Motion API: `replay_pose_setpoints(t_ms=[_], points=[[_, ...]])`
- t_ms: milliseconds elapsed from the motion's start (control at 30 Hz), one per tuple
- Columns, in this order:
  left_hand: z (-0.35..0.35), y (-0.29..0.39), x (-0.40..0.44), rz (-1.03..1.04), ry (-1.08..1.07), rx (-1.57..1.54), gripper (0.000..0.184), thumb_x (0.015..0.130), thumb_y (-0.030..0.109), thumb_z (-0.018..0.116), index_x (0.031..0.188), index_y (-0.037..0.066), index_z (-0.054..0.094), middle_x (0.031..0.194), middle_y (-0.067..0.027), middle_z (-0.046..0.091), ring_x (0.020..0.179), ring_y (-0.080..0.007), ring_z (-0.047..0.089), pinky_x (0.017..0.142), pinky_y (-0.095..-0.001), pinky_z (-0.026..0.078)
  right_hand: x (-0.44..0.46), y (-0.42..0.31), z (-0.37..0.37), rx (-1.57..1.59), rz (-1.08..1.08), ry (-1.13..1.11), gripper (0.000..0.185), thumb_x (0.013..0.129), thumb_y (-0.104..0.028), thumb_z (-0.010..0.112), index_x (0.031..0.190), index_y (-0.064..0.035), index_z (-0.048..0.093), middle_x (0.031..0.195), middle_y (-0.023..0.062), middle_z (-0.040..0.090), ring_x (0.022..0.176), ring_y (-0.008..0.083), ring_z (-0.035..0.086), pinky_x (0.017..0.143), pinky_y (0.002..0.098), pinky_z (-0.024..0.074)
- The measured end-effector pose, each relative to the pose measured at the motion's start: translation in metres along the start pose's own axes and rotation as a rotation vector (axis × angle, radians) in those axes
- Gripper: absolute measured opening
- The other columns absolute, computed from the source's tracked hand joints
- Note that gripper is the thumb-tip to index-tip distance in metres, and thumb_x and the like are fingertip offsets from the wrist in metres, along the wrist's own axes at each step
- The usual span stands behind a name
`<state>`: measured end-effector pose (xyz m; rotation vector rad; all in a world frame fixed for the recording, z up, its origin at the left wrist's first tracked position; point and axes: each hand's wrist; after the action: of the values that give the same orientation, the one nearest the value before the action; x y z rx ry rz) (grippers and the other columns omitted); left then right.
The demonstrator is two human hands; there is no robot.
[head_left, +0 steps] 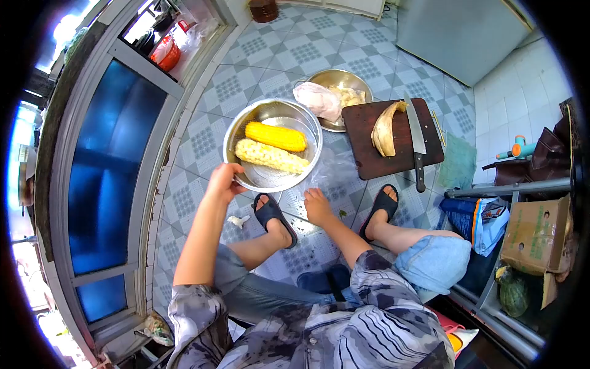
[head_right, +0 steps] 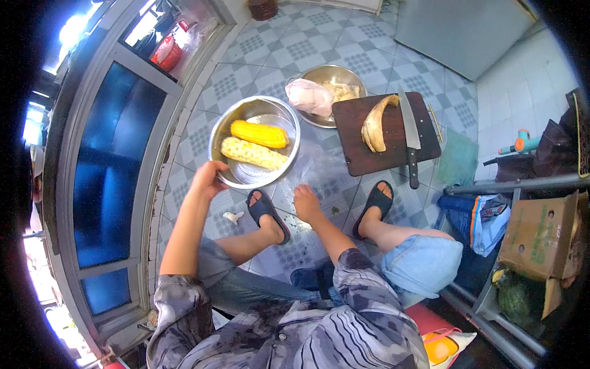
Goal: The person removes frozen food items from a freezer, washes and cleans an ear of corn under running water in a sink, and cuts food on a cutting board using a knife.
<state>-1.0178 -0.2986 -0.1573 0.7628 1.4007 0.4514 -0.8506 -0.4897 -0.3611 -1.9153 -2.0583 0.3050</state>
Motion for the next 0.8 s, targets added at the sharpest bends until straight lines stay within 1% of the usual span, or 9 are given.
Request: replay_pose_setpoints(t_ms=[167,233,267,300,400,467,600,667,800], points=[[0.044,-0.076,0.067,-0.232,-0.041,-0.131,0.021,0.061,-0.004,0.048,0.081,-0.002,0.049,0.076,-0.0121,0.051,0.062,-0.0300,0.056,0.052,-0.0483,0.051,-0.017,0.006,0.002,0.035,0.074,-0.070,0.025,0.071,-0.007,0.050,0.092,0.0019,0.061,0.119,0.0133,0.049,0.115,0.0289,0.040,0.102,0.0410,0.0260],[0.075,-0.107,0.079,-0.282,-0.062,-0.139,0.020,0.060,-0.002,0.047,0.079,0.000,0.051,0.077,-0.0127,0.054,0.066,-0.0319,0.057,0.056,-0.0535,0.050,-0.018,0.002,-0.001,0.124,0.141,-0.146,0.024,0.076,-0.008,0.046,0.094,-0.0001,0.060,0.110,0.0131,0.051,0.112,0.0289,0.042,0.099,0.0410,0.0300],[0.085,-0.126,0.094,-0.323,-0.059,-0.100,0.020,0.061,0.000,0.047,0.080,0.000,0.051,0.081,-0.0144,0.056,0.067,-0.0325,0.058,0.059,-0.0553,0.050,-0.018,-0.005,-0.014,0.191,0.234,-0.239,0.030,0.076,-0.007,0.045,0.103,-0.0005,0.055,0.109,0.0126,0.050,0.113,0.0281,0.041,0.098,0.0398,0.0315],[0.098,-0.140,0.098,-0.345,-0.024,-0.143,0.025,0.061,-0.002,0.045,0.085,0.000,0.051,0.081,-0.0151,0.055,0.072,-0.0338,0.058,0.060,-0.0573,0.050,-0.020,-0.005,-0.011,0.188,0.240,-0.238,0.030,0.076,-0.007,0.045,0.103,-0.0005,0.055,0.109,0.0126,0.050,0.113,0.0281,0.041,0.098,0.0398,0.0315],[0.119,-0.170,0.118,-0.399,-0.011,-0.165,0.030,0.063,-0.005,0.043,0.091,-0.001,0.052,0.081,-0.0157,0.055,0.076,-0.0353,0.058,0.061,-0.0582,0.050,-0.026,-0.004,-0.005,0.287,0.289,-0.391,0.051,0.074,-0.011,0.049,0.122,0.0022,0.041,0.129,0.0143,0.038,0.119,0.0302,0.036,0.099,0.0418,0.0310],[0.118,-0.182,0.128,-0.421,0.072,-0.268,0.033,0.064,-0.006,0.041,0.095,-0.002,0.051,0.085,-0.0161,0.055,0.079,-0.0362,0.058,0.060,-0.0586,0.051,-0.034,-0.006,0.000,0.228,0.285,-0.401,0.053,0.073,-0.011,0.050,0.123,0.0022,0.040,0.132,0.0139,0.034,0.120,0.0306,0.035,0.099,0.0424,0.0307],[0.099,-0.213,0.174,-0.408,0.166,-0.247,0.040,0.064,-0.009,0.041,0.102,-0.002,0.049,0.094,-0.0155,0.052,0.078,-0.0329,0.057,0.055,-0.0487,0.051,-0.031,-0.006,0.007,0.232,0.296,-0.434,0.056,0.072,-0.012,0.053,0.125,0.0020,0.039,0.138,0.0135,0.028,0.120,0.0312,0.035,0.100,0.0423,0.0296],[0.093,-0.217,0.185,-0.258,0.200,-0.309,0.041,0.063,-0.011,0.041,0.102,-0.003,0.049,0.091,-0.0137,0.053,0.075,-0.0294,0.055,0.057,-0.0417,0.048,-0.024,-0.010,0.018,0.274,0.305,-0.354,0.055,0.072,-0.012,0.053,0.124,0.0007,0.040,0.139,0.0140,0.026,0.118,0.0317,0.037,0.098,0.0418,0.0325],[0.083,-0.213,0.210,-0.110,0.294,-0.312,0.036,0.062,-0.012,0.040,0.095,-0.001,0.050,0.089,-0.0117,0.052,0.074,-0.0265,0.053,0.064,-0.0386,0.046,-0.004,-0.014,0.002,0.371,0.254,-0.442,0.049,0.072,-0.012,0.053,0.119,-0.0007,0.045,0.139,0.0144,0.025,0.112,0.0331,0.042,0.094,0.0425,0.0363]])
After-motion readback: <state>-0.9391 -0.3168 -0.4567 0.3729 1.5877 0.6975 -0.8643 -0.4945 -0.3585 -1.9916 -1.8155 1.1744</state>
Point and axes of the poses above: each hand's wrist, its own x-axis towards the middle knuckle, its own z-axis out of the palm, y = z × x
